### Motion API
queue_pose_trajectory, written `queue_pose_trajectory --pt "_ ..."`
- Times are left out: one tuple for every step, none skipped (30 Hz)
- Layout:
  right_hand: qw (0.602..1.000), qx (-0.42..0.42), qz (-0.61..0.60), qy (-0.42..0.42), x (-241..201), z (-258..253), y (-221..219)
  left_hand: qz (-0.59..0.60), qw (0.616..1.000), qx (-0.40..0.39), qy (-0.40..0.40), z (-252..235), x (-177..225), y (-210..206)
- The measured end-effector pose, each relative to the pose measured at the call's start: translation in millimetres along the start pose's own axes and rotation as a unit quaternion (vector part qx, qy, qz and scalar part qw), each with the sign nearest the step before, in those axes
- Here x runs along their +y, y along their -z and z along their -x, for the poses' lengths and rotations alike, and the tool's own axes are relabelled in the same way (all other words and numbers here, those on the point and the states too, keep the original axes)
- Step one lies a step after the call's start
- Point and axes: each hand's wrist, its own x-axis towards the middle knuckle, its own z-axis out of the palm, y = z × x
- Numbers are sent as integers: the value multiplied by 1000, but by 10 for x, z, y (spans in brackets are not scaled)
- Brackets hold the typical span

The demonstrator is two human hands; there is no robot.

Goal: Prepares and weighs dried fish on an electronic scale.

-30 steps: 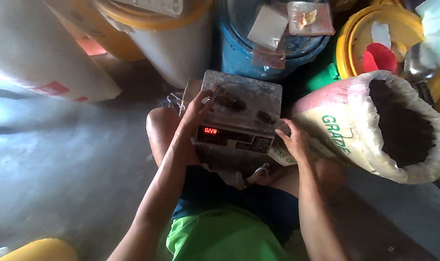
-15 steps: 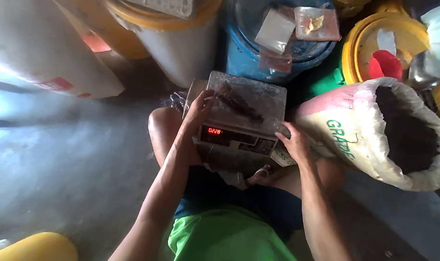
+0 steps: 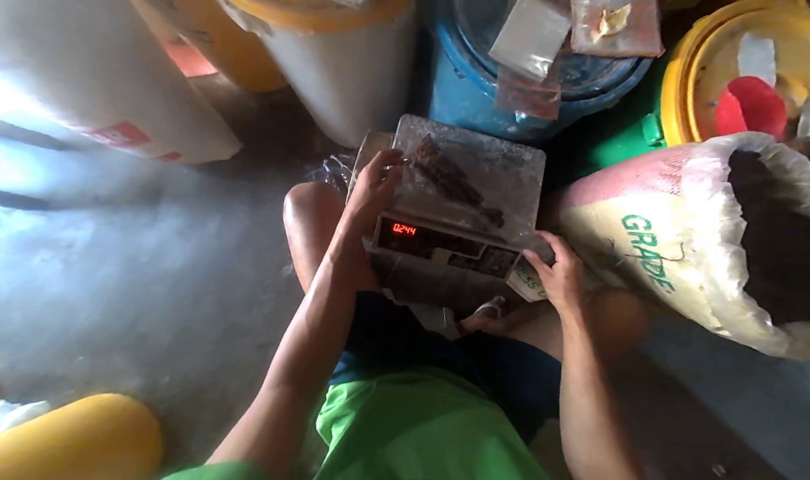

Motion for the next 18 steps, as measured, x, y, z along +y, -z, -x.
queue_pose_trajectory --pt "1000 -1 -1 -3 -2 10 13 -1 1000 2 -2 -2 0 -8" --pt "1000 -1 -4 -4 0 25 23 0 1000 4 -3 1 -3 -15" --pt "1000 1 -6 -2 0 44 31 1 1000 6 -3 3 -4 -17" --pt "1000 4 -9 0 -4 65 39 1 1000 8 -2 2 0 -17" --pt "1000 8 -12 0 -15 92 46 0 1000 10 1 -1 6 -14" --pt "1000 12 -12 -3 -30 127 53 -2 1000 10 4 0 10 -10" --pt "1000 18 -10 -8 -44 164 57 -6 1000 10 4 0 9 -8" --pt "1000 25 -6 -14 -58 197 64 -10 1000 10 0 -1 6 -9" --pt "999 30 1 -20 -63 225 69 -12 1000 10 -3 -3 5 -16" --pt "999 30 8 -25 -67 246 76 -15 1000 9 -5 -3 8 -22" --pt "999 32 13 -26 -66 258 75 -18 1000 7 -8 -3 10 -26" --pt "999 32 18 -27 -64 263 71 -21 1000 5 -10 -5 11 -27" --pt "999 30 21 -27 -70 262 68 -22 1000 2 -13 -6 11 -26" --pt "999 28 23 -28 -78 258 67 -22 1000 0 -17 -9 9 -26" --pt "999 26 24 -30 -85 254 66 -22 1000 -1 -20 -8 8 -27" --pt "999 26 23 -30 -84 248 60 -22 1000 -2 -21 -6 6 -29" --pt "999 27 20 -27 -78 240 50 -22 1000 -2 -21 -6 5 -29" --pt "999 26 18 -22 -77 224 38 -21 1000 -2 -21 -6 6 -26"
